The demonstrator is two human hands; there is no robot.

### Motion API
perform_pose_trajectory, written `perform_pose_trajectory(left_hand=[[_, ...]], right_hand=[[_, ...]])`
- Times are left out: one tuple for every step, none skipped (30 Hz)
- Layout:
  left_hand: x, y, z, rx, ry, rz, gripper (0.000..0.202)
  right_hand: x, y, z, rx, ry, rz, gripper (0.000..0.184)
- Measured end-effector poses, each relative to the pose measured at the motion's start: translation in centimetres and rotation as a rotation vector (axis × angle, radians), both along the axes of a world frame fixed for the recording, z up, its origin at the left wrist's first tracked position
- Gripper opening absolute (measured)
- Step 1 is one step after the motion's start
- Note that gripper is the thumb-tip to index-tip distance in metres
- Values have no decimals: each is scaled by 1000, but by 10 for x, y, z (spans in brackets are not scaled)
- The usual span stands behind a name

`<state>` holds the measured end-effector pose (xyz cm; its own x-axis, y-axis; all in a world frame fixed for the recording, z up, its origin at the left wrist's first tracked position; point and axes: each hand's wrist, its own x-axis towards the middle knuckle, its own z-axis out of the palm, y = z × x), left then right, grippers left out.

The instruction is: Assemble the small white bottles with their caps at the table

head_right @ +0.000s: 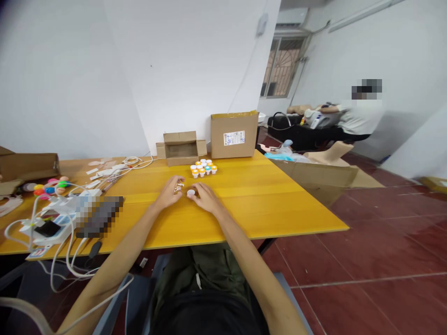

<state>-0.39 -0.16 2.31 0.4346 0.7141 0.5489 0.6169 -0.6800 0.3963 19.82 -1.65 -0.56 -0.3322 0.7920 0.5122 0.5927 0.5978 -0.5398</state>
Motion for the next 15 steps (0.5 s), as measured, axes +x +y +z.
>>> perform_pose_trajectory(left_hand=[[-2, 1, 1, 17, -9, 26, 45], [-4, 2, 1, 27, -14, 57, 44], [-5, 3, 1, 32, -14, 92, 43], [-7, 4, 2, 30, -10, 128, 43], [-9, 5, 1, 23, 0, 162, 43], [-11, 6, 1, 14, 13, 193, 44], [-13, 7, 1, 1, 28, 218, 45], [-15, 8, 0, -14, 47, 237, 46], [-17, 8, -1, -30, 64, 252, 47], [-19, 9, -2, -49, 82, 258, 48], [-21, 10, -3, -66, 98, 259, 49], [-22, 10, -4, -79, 110, 253, 50], [-24, 11, -4, -88, 121, 241, 51], [-25, 11, -5, -93, 131, 226, 52], [-25, 11, -6, -97, 140, 209, 53]], right_hand=[[0, 0, 0, -2, -2, 1, 26], [0, 0, -1, -9, -7, -2, 28], [-1, 0, -1, -20, -15, -9, 29], [-1, 0, 0, -32, -26, -17, 31], [-1, -1, 0, -43, -38, -25, 32], [-2, -1, 1, -51, -49, -30, 33], [-2, -1, 1, -56, -60, -32, 34], [-2, -2, 1, -57, -70, -31, 34], [-2, -2, 1, -55, -79, -30, 34], [-2, -2, 1, -53, -89, -29, 34], [-2, -2, 1, -50, -99, -31, 34], [-2, -2, 1, -46, -108, -32, 34], [-2, -2, 0, -41, -114, -33, 34], [-2, -1, 0, -34, -118, -31, 33], [-2, -1, -1, -28, -120, -27, 32]])
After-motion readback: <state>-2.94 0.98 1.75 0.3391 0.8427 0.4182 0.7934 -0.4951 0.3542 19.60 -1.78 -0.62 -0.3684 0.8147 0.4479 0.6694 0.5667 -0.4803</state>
